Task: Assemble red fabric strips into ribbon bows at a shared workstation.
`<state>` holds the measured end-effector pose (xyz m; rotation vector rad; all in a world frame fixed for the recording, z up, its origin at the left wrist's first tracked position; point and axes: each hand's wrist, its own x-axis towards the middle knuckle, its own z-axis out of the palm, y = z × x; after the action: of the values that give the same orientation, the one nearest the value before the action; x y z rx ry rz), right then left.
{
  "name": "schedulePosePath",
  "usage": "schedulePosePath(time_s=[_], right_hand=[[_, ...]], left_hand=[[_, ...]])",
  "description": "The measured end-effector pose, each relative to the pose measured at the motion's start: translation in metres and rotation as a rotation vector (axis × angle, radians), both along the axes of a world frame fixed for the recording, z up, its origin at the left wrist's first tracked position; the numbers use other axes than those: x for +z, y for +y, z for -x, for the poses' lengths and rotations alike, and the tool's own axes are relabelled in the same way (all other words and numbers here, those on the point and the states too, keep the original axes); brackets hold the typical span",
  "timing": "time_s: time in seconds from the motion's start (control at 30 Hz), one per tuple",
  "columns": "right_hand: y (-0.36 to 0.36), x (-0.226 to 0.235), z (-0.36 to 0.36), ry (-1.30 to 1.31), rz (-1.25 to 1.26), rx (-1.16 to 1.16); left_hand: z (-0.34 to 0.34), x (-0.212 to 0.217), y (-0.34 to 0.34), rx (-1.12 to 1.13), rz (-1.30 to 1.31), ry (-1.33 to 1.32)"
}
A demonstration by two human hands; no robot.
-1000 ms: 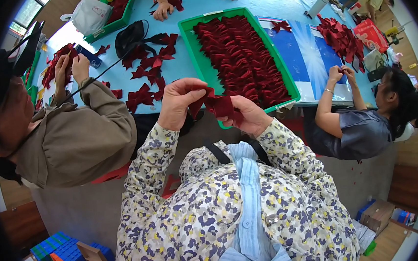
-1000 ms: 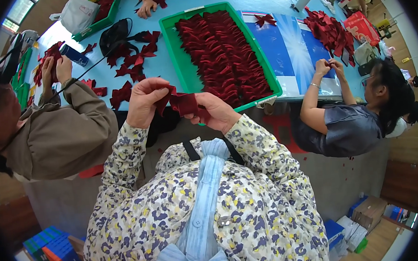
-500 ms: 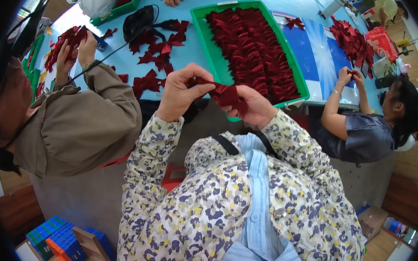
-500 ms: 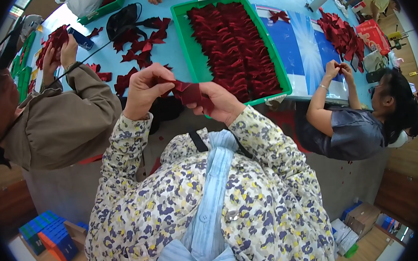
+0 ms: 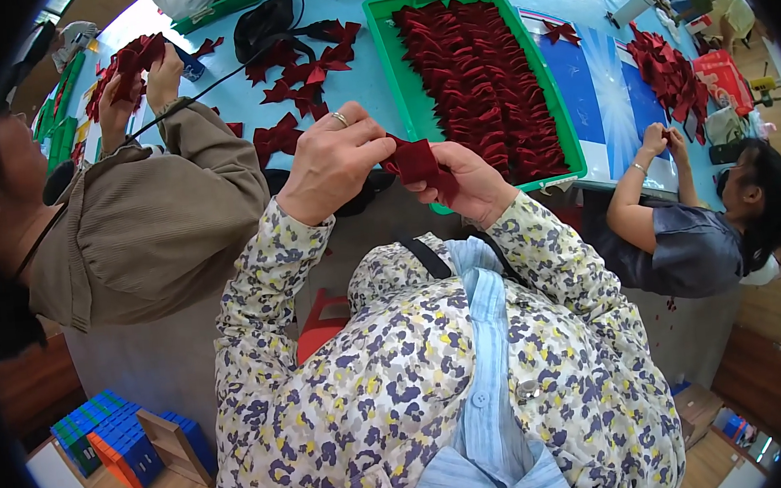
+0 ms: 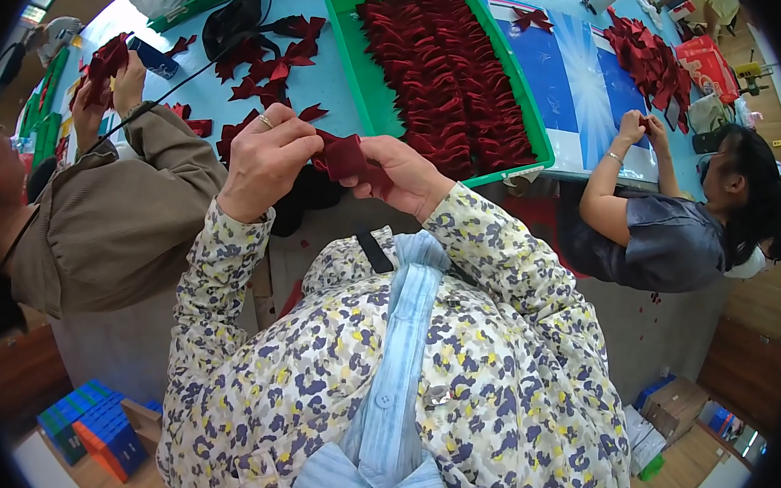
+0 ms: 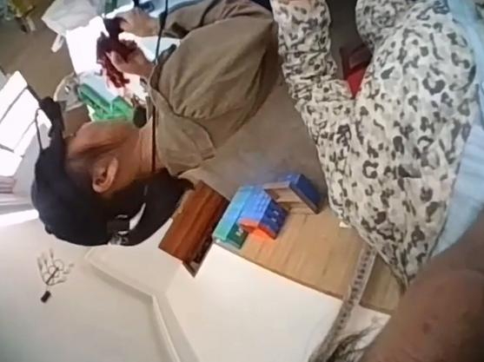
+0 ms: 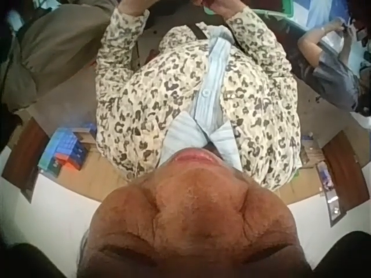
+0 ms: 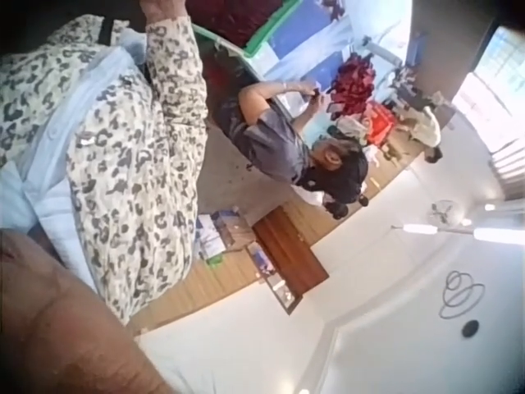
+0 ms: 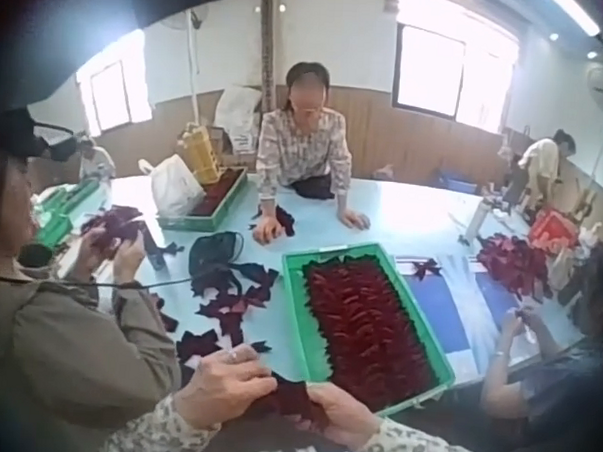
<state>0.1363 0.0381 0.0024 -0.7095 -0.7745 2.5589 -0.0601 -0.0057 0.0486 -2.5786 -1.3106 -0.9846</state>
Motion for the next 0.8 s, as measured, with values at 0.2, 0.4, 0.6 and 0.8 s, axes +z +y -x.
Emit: schedulePosePath(time_s=[0.2, 0.4, 0.6, 0.8], right_hand=[[0.001, -0.007, -0.003, 0.0, -0.088, 0.011], [-0.001, -0.002, -0.004, -0.072, -0.198, -0.001], [0.003, 0.009, -0.009, -0.069, -0.242, -0.042], [-0.002, 0.025, -0.021, -0.042, -0.198, -0.05]], left_hand=[[0.005, 0.005, -0.001, -0.102, 0.237, -0.093], [0.003, -0.001, -0.002, -0.093, 0.509, -0.369], [-0.008, 0.006, -0.002, -0.072, 0.626, -0.683], [-0.024, 0.018, -0.006, -0.03, 0.355, -0.405]])
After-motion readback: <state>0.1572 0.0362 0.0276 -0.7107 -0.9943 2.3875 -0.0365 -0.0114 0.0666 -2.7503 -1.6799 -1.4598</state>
